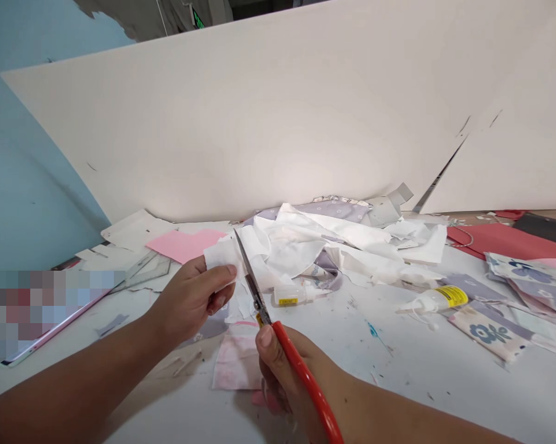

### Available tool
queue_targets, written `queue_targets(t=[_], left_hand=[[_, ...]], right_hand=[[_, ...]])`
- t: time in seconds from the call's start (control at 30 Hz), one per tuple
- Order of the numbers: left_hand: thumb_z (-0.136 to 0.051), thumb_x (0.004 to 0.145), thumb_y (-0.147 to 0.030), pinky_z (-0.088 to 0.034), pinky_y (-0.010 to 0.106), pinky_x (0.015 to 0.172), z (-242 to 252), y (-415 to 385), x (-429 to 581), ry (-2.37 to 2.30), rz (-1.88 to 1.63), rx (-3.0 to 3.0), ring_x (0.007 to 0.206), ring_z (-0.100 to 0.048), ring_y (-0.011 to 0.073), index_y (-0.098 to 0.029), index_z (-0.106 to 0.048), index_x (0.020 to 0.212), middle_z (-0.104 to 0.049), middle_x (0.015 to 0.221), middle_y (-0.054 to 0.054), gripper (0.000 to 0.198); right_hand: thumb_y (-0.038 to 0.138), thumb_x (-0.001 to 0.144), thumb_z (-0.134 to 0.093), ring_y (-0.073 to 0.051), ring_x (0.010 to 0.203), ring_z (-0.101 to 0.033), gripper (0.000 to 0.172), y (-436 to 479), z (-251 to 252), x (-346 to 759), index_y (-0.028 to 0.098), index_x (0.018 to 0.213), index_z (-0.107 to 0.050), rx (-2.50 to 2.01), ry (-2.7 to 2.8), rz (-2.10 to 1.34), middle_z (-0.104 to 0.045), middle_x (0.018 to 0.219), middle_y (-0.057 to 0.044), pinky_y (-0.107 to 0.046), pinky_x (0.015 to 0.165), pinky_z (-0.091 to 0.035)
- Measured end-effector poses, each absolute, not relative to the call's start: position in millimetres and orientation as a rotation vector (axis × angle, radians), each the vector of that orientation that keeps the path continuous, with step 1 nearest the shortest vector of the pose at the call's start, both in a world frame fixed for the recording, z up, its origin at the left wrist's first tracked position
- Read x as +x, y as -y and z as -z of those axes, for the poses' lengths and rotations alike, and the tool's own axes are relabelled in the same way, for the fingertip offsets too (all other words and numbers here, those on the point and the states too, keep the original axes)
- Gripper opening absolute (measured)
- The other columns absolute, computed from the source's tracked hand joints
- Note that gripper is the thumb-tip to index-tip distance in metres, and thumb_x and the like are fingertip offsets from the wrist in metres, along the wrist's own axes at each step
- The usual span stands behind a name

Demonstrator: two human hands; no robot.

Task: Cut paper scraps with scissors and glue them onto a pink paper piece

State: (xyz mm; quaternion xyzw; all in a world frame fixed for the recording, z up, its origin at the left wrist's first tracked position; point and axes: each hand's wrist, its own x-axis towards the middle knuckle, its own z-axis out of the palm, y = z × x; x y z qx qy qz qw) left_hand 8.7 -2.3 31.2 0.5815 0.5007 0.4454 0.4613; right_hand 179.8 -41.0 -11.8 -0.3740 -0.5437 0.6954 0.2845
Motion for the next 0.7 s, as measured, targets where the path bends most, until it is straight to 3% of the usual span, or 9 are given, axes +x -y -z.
queue_targets(t=[0.17,0.37,0.7], left_hand=[[-0.049,0.075,-0.028,-0.026,0.022,0.041,-30.7,3.2,8.2,-1.238,-1.092,1.436,0.041,-0.032,0.0069,-0.018,-0.037,0.048,-0.038,0.041,-0.006,0.031],[-0.050,0.075,-0.031,-0.026,0.023,0.042,-30.6,2.9,7.0,-1.250,-1.108,1.437,0.042,-0.031,0.0072,-0.018,-0.036,0.049,-0.037,0.042,-0.006,0.032],[-0.049,0.074,-0.028,-0.028,0.022,0.043,-30.6,2.0,8.1,-1.136,-1.176,1.387,0.043,-0.033,0.0076,-0.019,-0.036,0.050,-0.035,0.042,-0.006,0.030]], right_hand=[[0.077,0.066,-0.039,-0.006,0.046,-0.029,0.056,42.2,11.0,179.2,0.021,0.065,-0.036,-1.036,1.460,-1.840,-0.034,0.050,0.010,-0.034,0.070,-0.049],[0.076,0.071,-0.030,-0.006,0.044,-0.026,0.056,41.3,8.0,180.6,0.021,0.062,-0.032,-1.044,1.604,-1.711,-0.034,0.050,0.008,-0.021,0.046,-0.035],[0.075,0.072,-0.030,-0.005,0.043,-0.025,0.056,38.1,13.1,181.1,0.020,0.059,-0.031,-1.008,1.634,-1.748,-0.032,0.047,0.008,-0.019,0.040,-0.022]])
